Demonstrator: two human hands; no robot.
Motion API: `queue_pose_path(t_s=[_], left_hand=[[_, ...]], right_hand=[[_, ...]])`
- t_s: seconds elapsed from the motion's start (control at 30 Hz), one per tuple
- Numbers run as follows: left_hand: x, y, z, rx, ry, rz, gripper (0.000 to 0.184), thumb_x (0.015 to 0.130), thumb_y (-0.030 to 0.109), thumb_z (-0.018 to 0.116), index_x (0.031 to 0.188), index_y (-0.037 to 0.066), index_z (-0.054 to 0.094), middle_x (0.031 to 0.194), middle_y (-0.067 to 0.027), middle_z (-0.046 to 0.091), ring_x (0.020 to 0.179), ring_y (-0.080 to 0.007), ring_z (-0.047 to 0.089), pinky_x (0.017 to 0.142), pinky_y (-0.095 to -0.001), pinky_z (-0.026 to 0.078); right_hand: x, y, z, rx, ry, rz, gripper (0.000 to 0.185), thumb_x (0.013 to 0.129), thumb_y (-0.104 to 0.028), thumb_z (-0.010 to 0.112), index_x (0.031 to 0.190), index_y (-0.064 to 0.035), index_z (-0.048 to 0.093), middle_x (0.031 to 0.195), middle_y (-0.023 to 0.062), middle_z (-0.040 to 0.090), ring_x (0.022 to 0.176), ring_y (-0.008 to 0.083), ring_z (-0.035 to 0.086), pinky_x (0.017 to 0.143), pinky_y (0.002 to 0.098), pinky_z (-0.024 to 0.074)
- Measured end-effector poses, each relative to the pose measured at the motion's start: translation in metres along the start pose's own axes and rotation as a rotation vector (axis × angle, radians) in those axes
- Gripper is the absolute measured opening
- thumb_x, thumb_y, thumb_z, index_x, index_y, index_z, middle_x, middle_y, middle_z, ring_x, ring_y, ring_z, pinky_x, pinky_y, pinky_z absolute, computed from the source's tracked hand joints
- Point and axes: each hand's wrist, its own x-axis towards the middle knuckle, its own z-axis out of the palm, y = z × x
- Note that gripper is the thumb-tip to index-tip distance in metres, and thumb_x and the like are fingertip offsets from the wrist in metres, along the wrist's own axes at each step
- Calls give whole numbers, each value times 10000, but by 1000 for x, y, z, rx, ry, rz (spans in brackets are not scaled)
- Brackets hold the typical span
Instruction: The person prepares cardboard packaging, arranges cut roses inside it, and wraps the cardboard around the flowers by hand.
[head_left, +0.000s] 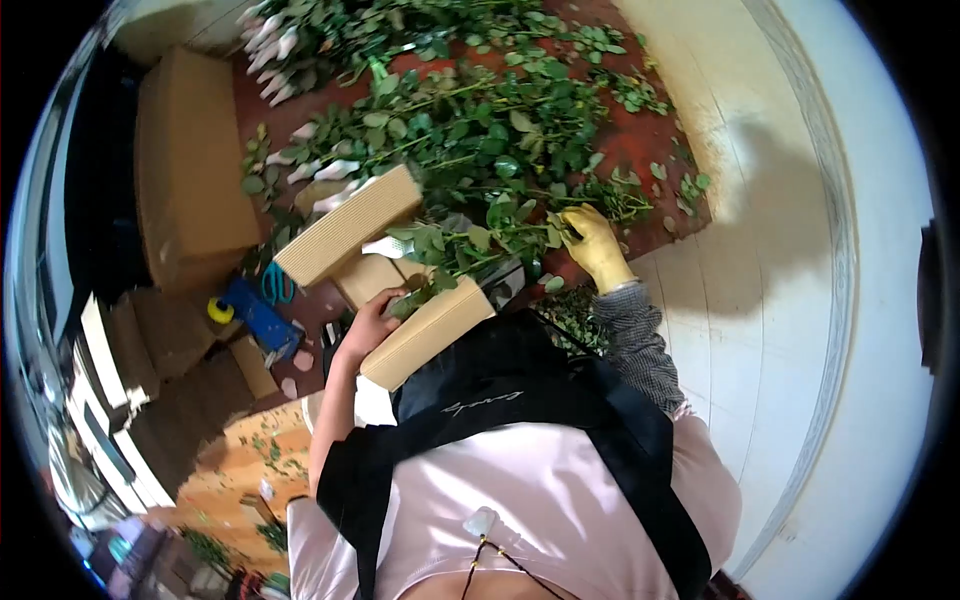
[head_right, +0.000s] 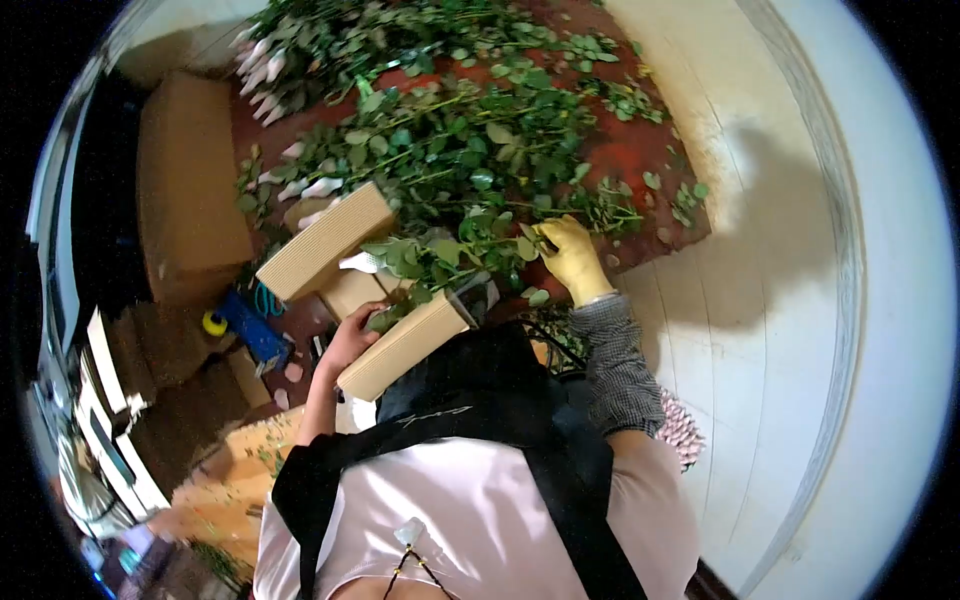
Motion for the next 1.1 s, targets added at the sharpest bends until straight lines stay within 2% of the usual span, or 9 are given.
queue_pose_path(t_s=[0.2,0.33,0.5,0.6,0.67,0.73,0.83,0.93,1.1], left_hand=[[-2,-1,1,99,82,-38,548,791,29,635,1331,-1,546,1175,-190,668,1056,-205,626,939,-319,479],[-2,24,1,389,96,2,497,801,32,624,1291,-2,551,1113,-222,661,1011,-389,648,917,-409,505],[8,27,-7,1170,80,586,464,720,162,742,1162,88,624,1180,-134,610,1152,-291,584,984,-407,468],[5,52,-11,1279,276,570,463,722,196,762,1142,69,617,1264,-154,552,1197,-334,528,1025,-452,435],[3,29,-13,1066,204,256,512,697,220,804,1141,60,605,1246,-196,527,1161,-390,517,1008,-486,454],[-3,24,-14,891,221,370,542,674,173,813,1155,48,596,1212,-197,538,1124,-406,527,983,-480,477],[-10,19,-5,681,338,293,708,679,128,825,1307,27,514,1191,-204,555,1098,-428,541,970,-478,482],[-8,13,-2,532,417,229,704,707,118,825,1331,20,513,1155,-204,561,1072,-425,559,932,-465,497],[-8,33,-4,632,244,163,624,695,142,821,1255,18,576,1111,-187,554,1058,-400,565,916,-451,509]], right_hand=[[-2,-25,51,-108,-180,-92,358,651,54,715,986,-70,690,897,154,673,896,375,639,770,431,527],[9,-39,57,-500,-407,-43,262,738,8,681,963,-126,699,839,119,691,874,300,675,828,383,525],[15,-12,90,-554,-519,-106,152,828,-21,601,882,-97,721,843,128,707,830,294,691,739,380,547],[0,-3,99,-75,-502,105,203,851,-2,586,1013,-36,702,991,144,720,966,300,690,843,398,543],[0,-17,71,-169,-531,-3,253,860,-27,612,1098,-40,698,1080,157,708,1047,309,665,894,389,531],[13,0,53,289,-860,272,509,951,-169,644,1429,-74,497,1409,163,544,1298,319,512,1090,389,424],[43,3,22,947,-743,398,584,999,-281,622,1500,-77,402,1433,154,508,1316,247,483,1110,393,398],[80,9,59,555,-634,308,530,951,-259,657,1384,13,519,1279,185,628,1195,277,589,1017,378,470],[158,-3,89,-92,-228,455,402,889,-291,662,1213,-55,642,1178,216,664,1079,382,637,917,433,510]])
